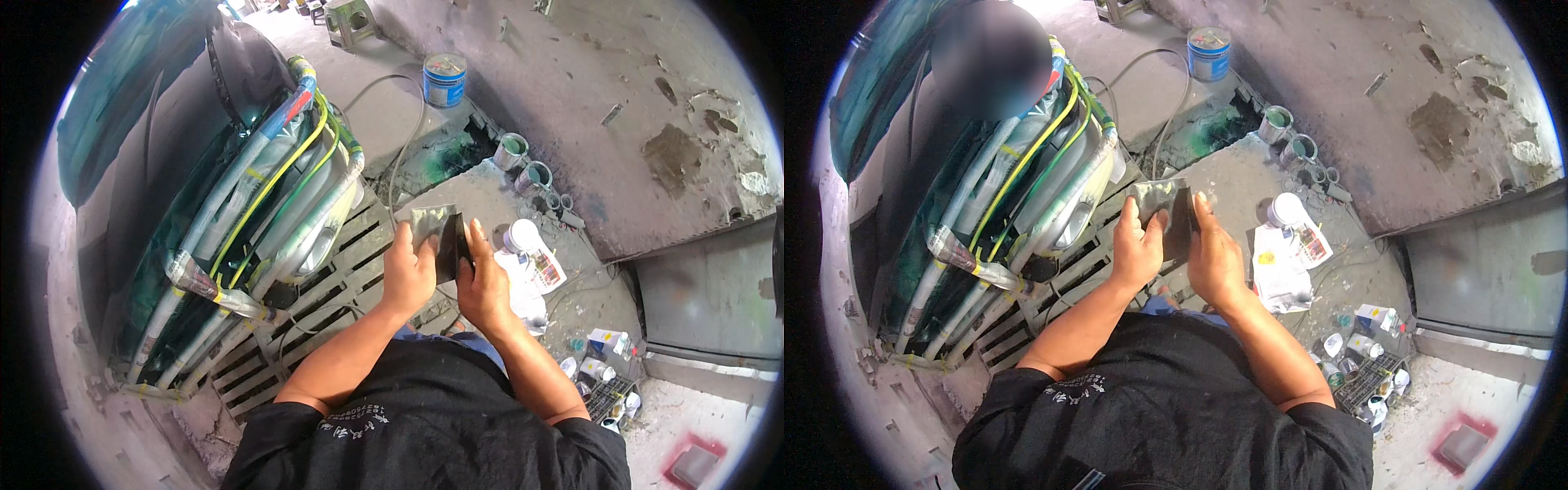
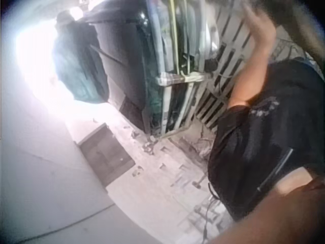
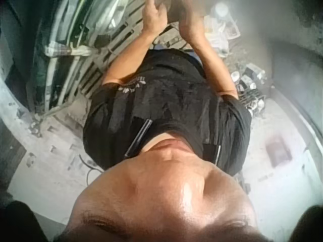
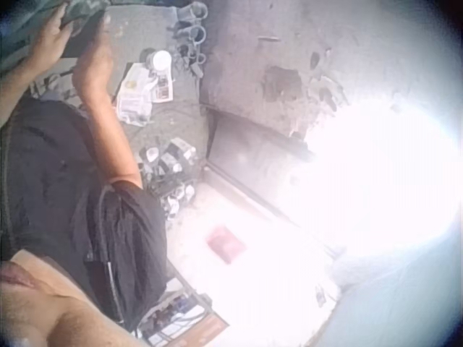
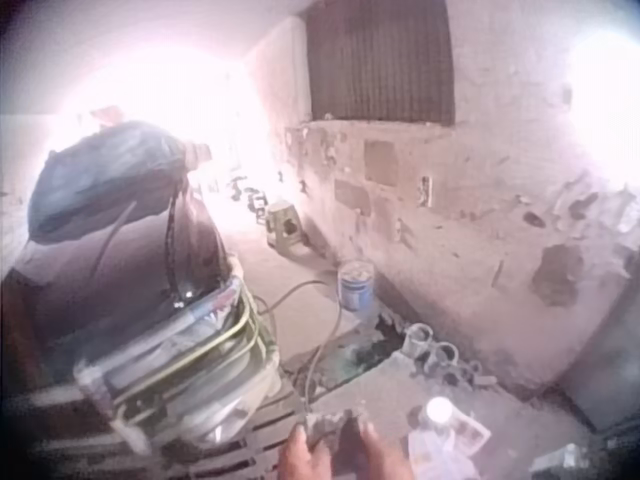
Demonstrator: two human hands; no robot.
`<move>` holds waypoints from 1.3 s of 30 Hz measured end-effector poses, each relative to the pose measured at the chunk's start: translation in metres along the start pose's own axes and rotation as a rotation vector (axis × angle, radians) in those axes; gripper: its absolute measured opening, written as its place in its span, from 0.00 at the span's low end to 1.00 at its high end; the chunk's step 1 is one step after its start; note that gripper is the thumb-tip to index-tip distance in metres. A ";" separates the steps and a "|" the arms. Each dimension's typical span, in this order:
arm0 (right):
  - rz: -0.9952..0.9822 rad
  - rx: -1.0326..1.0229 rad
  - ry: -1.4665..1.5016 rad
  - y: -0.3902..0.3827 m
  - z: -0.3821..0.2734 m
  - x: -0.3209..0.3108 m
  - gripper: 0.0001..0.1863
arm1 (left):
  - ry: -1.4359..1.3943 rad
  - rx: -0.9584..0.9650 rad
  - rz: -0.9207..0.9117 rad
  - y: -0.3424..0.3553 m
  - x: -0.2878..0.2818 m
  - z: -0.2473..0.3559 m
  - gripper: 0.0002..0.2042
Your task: The person scoops a beige paste from a can onto a metal putty knife, then uses a second knife to spread and smooth the paste across the first blade. The person repeatedly transfers and spreads the paste between the two knives while sitting on the floor.
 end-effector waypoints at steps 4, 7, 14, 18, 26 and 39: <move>0.030 -0.117 -0.114 -0.002 0.002 0.005 0.31 | -0.088 0.041 0.010 0.004 -0.001 0.008 0.09; 0.114 -0.223 -0.106 -0.003 0.004 0.008 0.32 | -0.017 0.118 -0.013 0.012 -0.005 0.008 0.10; 0.097 -0.104 0.092 0.010 -0.002 -0.008 0.36 | -0.059 0.137 -0.019 0.016 -0.003 0.013 0.09; 0.081 -0.105 -0.076 0.007 0.000 0.001 0.35 | 0.017 0.114 -0.012 0.010 0.000 0.010 0.08; 0.051 0.007 0.087 0.007 -0.003 -0.003 0.36 | 0.030 0.144 -0.053 0.021 -0.008 0.027 0.07; 0.194 -0.192 -0.051 0.014 -0.005 -0.004 0.33 | -0.056 0.066 -0.045 0.021 -0.006 0.015 0.07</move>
Point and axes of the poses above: each hand's wrist, its own y-axis towards the middle knuckle, its own x-axis out of the palm, z = x × y, the point moved 1 cm from there along y, towards the middle knuckle, and after that the axes turned 2 degrees about -z, right-handed, at the moved point
